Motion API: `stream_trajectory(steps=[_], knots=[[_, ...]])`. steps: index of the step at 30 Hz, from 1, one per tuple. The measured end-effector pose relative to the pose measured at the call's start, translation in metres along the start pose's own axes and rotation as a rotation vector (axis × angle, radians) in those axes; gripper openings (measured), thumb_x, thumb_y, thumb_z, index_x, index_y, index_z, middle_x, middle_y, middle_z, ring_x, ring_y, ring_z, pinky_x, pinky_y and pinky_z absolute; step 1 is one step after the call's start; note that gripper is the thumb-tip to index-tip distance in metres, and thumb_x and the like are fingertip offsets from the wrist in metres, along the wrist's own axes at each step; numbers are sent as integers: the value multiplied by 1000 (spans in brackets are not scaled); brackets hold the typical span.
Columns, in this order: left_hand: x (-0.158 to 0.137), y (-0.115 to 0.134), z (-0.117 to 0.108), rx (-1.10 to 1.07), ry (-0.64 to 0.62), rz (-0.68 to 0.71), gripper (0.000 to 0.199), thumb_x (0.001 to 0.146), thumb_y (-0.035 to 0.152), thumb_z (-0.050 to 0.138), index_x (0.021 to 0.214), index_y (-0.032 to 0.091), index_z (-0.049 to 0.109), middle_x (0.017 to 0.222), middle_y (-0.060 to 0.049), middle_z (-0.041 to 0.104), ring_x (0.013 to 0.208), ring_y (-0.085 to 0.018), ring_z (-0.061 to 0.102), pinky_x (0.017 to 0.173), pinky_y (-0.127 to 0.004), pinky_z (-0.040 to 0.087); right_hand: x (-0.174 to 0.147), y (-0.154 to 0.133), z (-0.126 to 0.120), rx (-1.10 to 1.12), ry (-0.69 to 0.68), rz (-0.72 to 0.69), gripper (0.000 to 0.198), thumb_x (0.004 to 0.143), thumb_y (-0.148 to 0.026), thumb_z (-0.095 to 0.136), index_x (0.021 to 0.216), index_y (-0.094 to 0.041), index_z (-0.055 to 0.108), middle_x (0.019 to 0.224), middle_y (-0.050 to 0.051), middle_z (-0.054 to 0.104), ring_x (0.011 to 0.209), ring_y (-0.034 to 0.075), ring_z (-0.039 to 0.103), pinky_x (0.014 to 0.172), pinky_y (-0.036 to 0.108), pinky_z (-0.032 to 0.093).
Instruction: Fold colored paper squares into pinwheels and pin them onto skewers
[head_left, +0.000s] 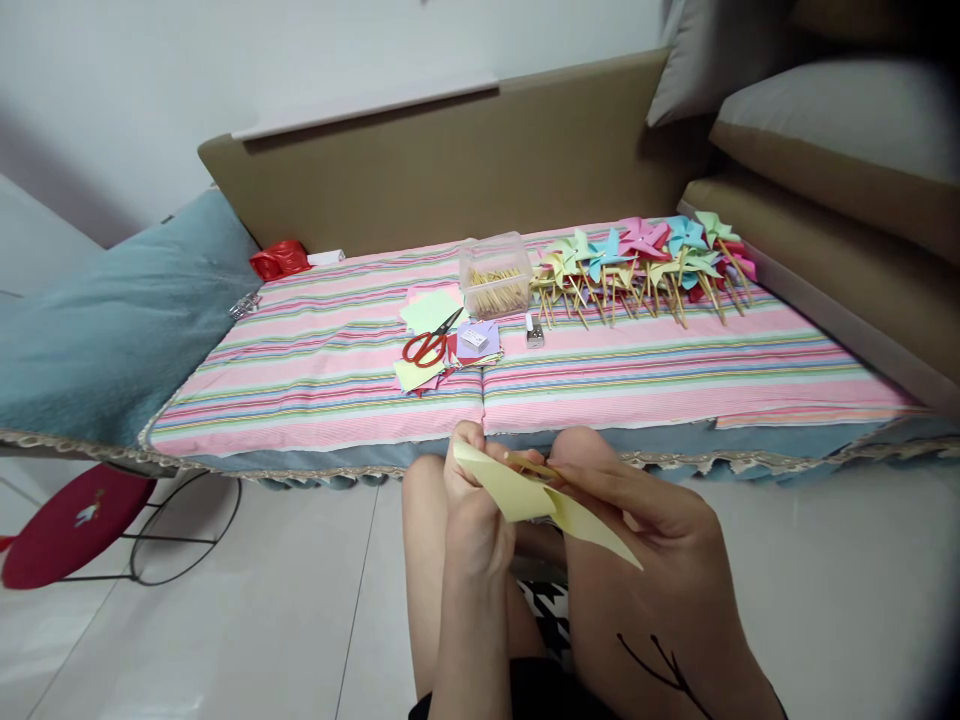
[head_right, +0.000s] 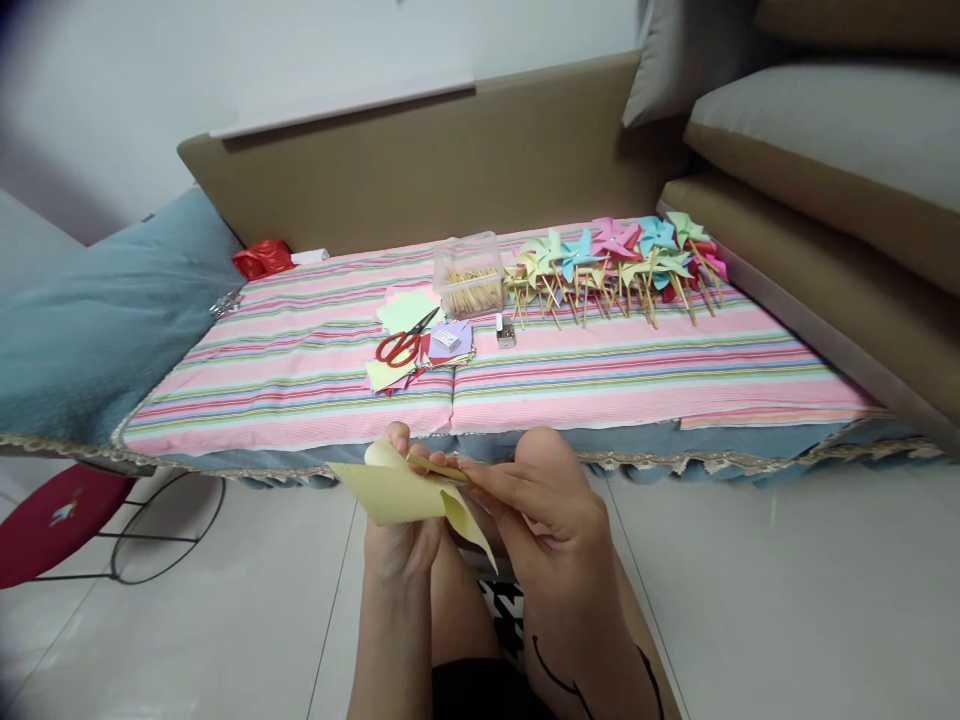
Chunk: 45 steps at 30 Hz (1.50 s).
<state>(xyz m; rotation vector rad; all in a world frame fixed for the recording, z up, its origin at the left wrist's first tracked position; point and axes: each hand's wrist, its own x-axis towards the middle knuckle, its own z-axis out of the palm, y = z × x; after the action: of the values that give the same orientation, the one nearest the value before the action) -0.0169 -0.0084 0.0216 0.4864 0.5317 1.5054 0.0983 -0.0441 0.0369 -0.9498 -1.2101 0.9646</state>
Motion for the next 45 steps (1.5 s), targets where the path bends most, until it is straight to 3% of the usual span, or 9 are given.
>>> stream_trajectory(steps=[10,20,24,31,35,40,45], knots=[[2,-1,2,1,3,11,52,54,29,87,74,22,41,55,11,60,58,-6,65,68,-17,53,-3,4,-2,-82,-32,-40,28,82,-17,66,104,-33,72,102,3,74,93,24,70,84,44,58],[4,-1,-9,-57,-142,60,24,69,31,77,83,28,58,62,10,61,58,-10,63,74,-28,54,-3,-8,-6,-214,-100,-84,34,80,-7,65,102,-31,73,93,0,76,81,19,71,68,29,58],[4,-3,-14,-11,-177,109,32,70,38,75,98,37,59,61,12,61,53,-10,60,73,-30,54,-2,-14,-5,-153,-143,-67,36,82,-6,62,105,-31,73,93,0,76,83,17,71,66,24,57],[10,-4,-22,30,-267,209,42,66,50,74,103,37,59,50,12,54,42,-10,54,63,-28,52,-5,-12,-2,-192,-114,-69,38,81,-5,63,103,-35,72,89,-4,76,75,12,70,62,18,55],[9,-6,-26,60,-232,218,34,71,52,69,100,38,59,47,12,51,39,-10,51,63,-28,52,-8,-8,-2,-215,-107,-62,37,81,-6,64,102,-35,72,91,-5,76,77,12,70,67,19,56],[2,-8,-20,78,-64,202,47,61,49,78,102,38,58,51,11,55,42,-11,53,66,-30,53,-10,-8,-3,-226,-78,-65,35,81,-9,65,101,-36,73,91,-4,76,76,14,70,66,22,57],[0,-3,-10,75,-33,200,45,63,40,80,100,35,56,57,12,59,48,-9,58,69,-26,52,-5,-7,-2,-115,-134,22,25,85,-17,62,104,-29,73,97,2,75,84,20,71,70,29,59]])
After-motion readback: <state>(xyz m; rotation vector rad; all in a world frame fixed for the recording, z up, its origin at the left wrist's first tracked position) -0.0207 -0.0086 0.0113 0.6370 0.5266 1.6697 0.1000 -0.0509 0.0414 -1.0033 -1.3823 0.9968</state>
